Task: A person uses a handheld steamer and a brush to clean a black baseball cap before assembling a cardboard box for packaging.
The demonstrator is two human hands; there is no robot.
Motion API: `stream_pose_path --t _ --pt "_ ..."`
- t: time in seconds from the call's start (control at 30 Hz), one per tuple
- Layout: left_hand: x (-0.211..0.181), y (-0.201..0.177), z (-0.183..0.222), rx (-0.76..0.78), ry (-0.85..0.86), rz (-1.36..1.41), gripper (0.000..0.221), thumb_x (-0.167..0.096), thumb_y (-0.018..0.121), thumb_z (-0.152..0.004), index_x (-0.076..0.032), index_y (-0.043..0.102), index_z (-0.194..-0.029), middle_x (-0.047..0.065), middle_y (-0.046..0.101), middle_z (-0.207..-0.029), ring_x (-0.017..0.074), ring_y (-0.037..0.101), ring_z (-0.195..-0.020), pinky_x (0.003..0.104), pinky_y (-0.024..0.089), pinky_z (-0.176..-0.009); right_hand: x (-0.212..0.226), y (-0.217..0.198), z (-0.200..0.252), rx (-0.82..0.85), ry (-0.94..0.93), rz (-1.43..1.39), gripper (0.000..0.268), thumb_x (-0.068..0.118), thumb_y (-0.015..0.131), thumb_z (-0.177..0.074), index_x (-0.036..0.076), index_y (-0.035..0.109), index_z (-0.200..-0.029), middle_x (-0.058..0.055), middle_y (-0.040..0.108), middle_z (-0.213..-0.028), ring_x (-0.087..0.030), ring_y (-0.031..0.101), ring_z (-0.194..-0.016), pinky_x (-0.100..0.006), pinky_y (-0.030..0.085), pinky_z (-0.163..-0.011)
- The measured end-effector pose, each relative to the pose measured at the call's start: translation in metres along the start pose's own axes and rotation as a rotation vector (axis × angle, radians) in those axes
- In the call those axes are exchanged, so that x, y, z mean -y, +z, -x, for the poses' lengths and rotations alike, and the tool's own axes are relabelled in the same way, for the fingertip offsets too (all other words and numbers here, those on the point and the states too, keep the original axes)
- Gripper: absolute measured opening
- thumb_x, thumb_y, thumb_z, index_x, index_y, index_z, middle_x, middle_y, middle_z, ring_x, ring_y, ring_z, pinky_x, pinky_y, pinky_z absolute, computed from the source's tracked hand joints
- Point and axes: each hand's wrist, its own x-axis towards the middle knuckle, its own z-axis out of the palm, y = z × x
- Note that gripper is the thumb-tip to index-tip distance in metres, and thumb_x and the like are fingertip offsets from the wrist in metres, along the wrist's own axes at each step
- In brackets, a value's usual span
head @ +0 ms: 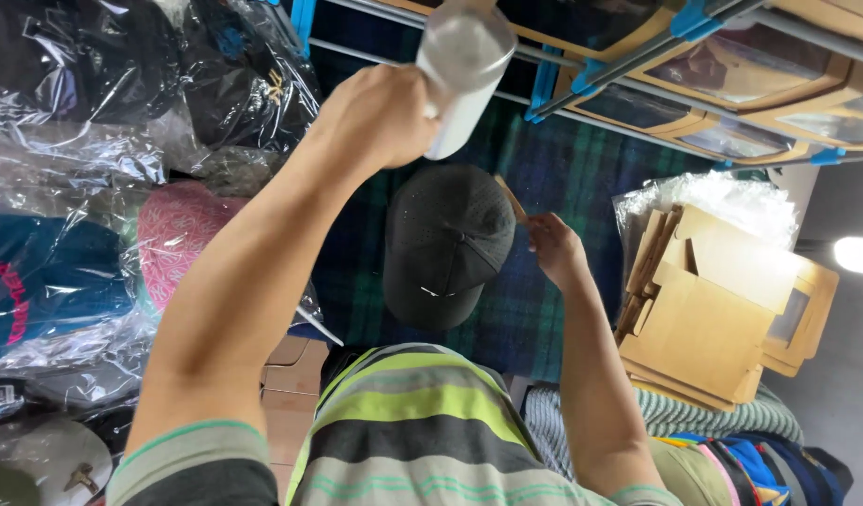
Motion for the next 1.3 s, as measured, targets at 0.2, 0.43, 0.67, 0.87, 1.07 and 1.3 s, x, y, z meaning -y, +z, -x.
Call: stream_pose_path --t 0.2,0.43,0.67,0.87,1.07,1.3 --pt "0.029 0.001 0.085 -0.036 0.004 0.019 0.045 -0.034 0.052 -0.091 0.005 0.062 -0.112 0.030 0.071 -0.100 0.0543 0.068 -0.097 0.065 0.054 -0.085 0.044 0.009 0.047 -0.394 -0.161 -0.739 0.026 0.019 0.055 -0.106 0.004 0.059 -0.127 -0.012 0.061 -0.073 -0.015 0.054 -0.047 -0.024 0.041 -0.035" --pt "0.026 0.041 0.083 -0.114 0.194 0.077 0.037 -0.028 0.059 -0.089 0.002 0.066 -0.110 0.023 0.073 -0.091 0.0484 0.073 -0.086 0.059 0.059 -0.073 0.054 0.035 0.046 -0.401 -0.313 -0.700 0.026 0.024 0.060 -0.109 0.003 0.061 -0.125 -0.010 0.062 -0.074 -0.016 0.061 -0.057 -0.024 0.045 -0.040" --pt "0.060 0.061 0.095 -0.318 0.237 0.049 0.031 -0.026 0.056 -0.090 0.001 0.063 -0.102 0.019 0.070 -0.080 0.0450 0.072 -0.070 0.054 0.059 -0.061 0.053 0.044 0.055 -0.535 -0.326 -0.449 0.026 0.028 0.057 -0.111 0.008 0.062 -0.127 -0.011 0.069 -0.080 -0.019 0.061 -0.052 -0.027 0.048 -0.041" --pt "0.059 0.081 0.128 -0.345 0.270 -0.018 0.028 -0.025 0.056 -0.089 0.000 0.061 -0.100 0.020 0.067 -0.079 0.0443 0.071 -0.065 0.054 0.058 -0.057 0.056 0.057 0.053 -0.700 -0.277 -0.237 0.032 0.036 0.056 -0.109 0.017 0.060 -0.134 -0.011 0.074 -0.098 -0.029 0.072 -0.087 -0.044 0.056 -0.073" --pt "0.130 0.107 0.088 -0.300 0.050 0.528 0.048 -0.032 0.069 -0.090 0.007 0.060 -0.115 0.024 0.068 -0.076 0.0416 0.069 -0.067 0.052 0.056 -0.059 0.055 0.059 0.052 -0.715 -0.275 -0.247 0.028 0.033 0.055 -0.111 0.020 0.058 -0.135 -0.009 0.073 -0.102 -0.030 0.073 -0.095 -0.043 0.056 -0.082" --pt "0.203 0.232 0.091 -0.247 -0.334 1.491 0.035 -0.025 0.076 -0.087 0.001 0.060 -0.104 0.018 0.063 -0.065 0.0313 0.066 -0.046 0.044 0.059 -0.040 0.062 0.065 0.051 -0.731 -0.311 -0.291 0.025 0.025 0.053 -0.113 0.016 0.058 -0.135 -0.013 0.071 -0.102 -0.035 0.073 -0.098 -0.048 0.056 -0.083"
